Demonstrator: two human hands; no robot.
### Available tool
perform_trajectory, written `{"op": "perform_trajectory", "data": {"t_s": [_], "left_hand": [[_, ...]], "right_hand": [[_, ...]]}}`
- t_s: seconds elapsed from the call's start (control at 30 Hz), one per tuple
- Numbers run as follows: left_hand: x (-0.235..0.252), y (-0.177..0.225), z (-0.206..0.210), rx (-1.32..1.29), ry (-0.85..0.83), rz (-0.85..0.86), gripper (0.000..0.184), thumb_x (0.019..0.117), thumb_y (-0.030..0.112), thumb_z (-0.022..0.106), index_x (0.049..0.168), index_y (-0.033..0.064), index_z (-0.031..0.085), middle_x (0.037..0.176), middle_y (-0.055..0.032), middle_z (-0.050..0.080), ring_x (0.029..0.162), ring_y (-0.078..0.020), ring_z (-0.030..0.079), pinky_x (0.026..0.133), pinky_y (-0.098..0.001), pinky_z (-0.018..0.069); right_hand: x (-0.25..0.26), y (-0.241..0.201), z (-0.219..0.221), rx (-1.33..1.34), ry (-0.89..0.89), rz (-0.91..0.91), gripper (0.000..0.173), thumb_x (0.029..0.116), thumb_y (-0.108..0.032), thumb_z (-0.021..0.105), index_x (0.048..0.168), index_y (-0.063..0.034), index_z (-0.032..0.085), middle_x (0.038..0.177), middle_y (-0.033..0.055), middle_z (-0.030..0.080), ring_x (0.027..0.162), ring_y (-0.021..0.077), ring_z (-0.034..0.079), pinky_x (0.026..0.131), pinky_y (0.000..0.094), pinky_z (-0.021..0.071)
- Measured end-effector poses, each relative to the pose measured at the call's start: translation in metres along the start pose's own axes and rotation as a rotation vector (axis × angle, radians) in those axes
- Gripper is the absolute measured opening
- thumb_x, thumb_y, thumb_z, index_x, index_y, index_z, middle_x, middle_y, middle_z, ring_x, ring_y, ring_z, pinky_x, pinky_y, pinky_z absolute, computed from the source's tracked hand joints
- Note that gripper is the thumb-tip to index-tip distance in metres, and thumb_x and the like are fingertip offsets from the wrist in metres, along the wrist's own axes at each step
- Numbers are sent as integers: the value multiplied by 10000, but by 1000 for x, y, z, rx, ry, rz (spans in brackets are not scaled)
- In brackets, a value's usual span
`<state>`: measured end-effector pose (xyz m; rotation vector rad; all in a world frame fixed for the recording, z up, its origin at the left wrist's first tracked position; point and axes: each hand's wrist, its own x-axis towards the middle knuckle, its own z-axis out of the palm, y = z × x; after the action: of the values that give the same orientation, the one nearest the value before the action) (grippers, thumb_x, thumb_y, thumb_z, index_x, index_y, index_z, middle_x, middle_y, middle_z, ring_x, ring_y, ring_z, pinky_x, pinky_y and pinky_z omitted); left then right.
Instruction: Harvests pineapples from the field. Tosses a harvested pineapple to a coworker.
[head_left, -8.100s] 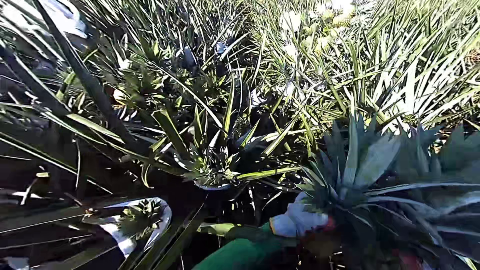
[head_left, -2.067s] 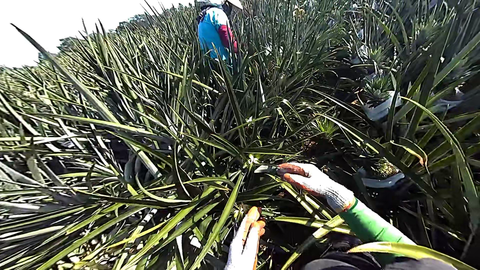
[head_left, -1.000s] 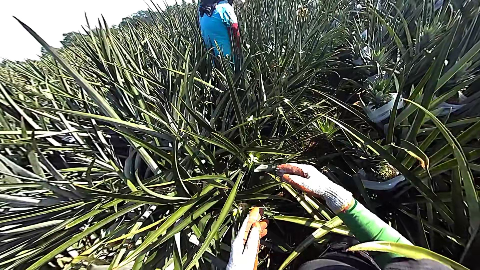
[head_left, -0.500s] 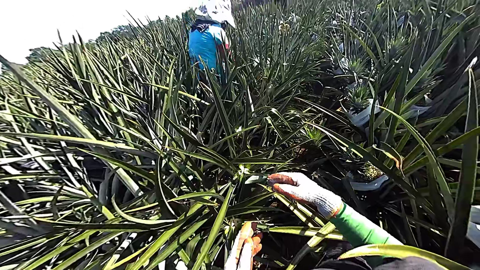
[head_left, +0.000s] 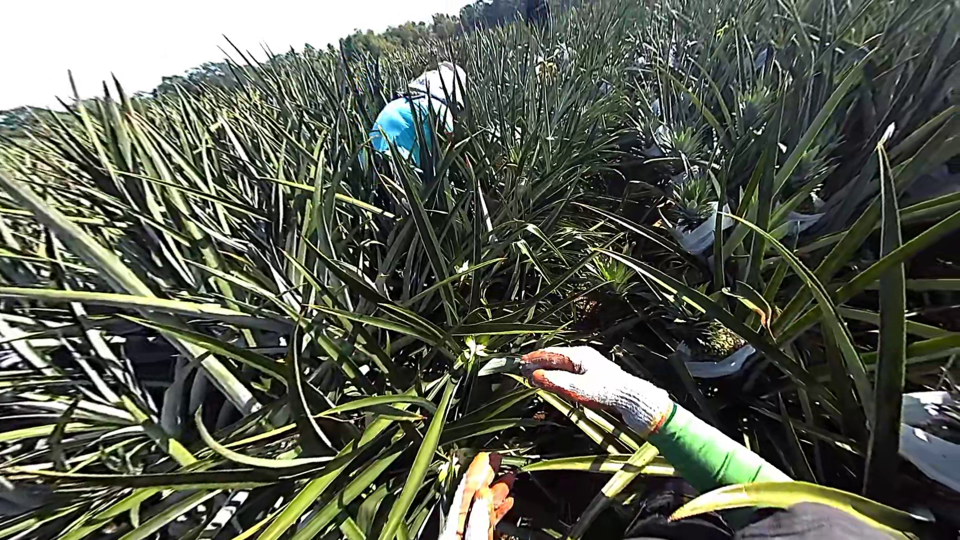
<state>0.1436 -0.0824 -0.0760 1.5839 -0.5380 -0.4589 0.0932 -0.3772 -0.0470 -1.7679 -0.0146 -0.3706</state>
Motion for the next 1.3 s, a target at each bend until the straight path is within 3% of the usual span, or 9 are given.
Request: {"op": "perform_trajectory", "data": {"t_s": [0.4,0.7,0.93,1.1,1.23,1.3], "left_hand": [[5,6,6,-45,-28,42,466,1074,141,375,1507,-30,395,1433,-188,563,1153,-309,676,945,-475,594],[7,8,7,-28,-23,8,460,1079,150,388,1508,-17,405,1431,-178,563,1146,-292,677,943,-464,595],[26,30,6,-113,-102,167,461,1092,198,372,1502,-11,406,1429,-185,580,1176,-344,663,956,-485,583],[49,64,8,-104,-163,315,499,1091,308,422,1506,31,439,1444,-170,573,1202,-349,648,969,-486,579],[74,102,13,-105,-195,476,571,1062,406,483,1512,56,440,1468,-160,549,1276,-344,597,1037,-491,541],[88,119,16,-91,-199,578,626,1045,427,506,1544,67,394,1516,-152,504,1339,-344,542,1087,-496,495]], "right_hand": [[-1,4,-4,37,24,19,382,1046,-322,555,1359,-128,658,1287,12,705,1164,103,671,1041,354,554],[1,6,-5,50,32,-18,370,1047,-301,556,1348,-113,663,1285,18,704,1158,111,675,1037,358,558],[-1,-5,-14,89,36,-12,378,1053,-279,548,1363,-84,645,1303,39,697,1167,138,681,1042,372,566],[1,-20,-29,123,65,-129,368,1056,-209,532,1353,-17,633,1323,94,679,1193,190,671,1051,398,566],[5,-48,-50,-60,139,-275,409,1038,-283,522,1378,-87,635,1429,42,613,1338,138,553,1119,368,484],[8,-62,-61,-158,192,-384,450,1015,-325,514,1394,-109,626,1533,47,518,1464,194,421,1189,423,416]]}}
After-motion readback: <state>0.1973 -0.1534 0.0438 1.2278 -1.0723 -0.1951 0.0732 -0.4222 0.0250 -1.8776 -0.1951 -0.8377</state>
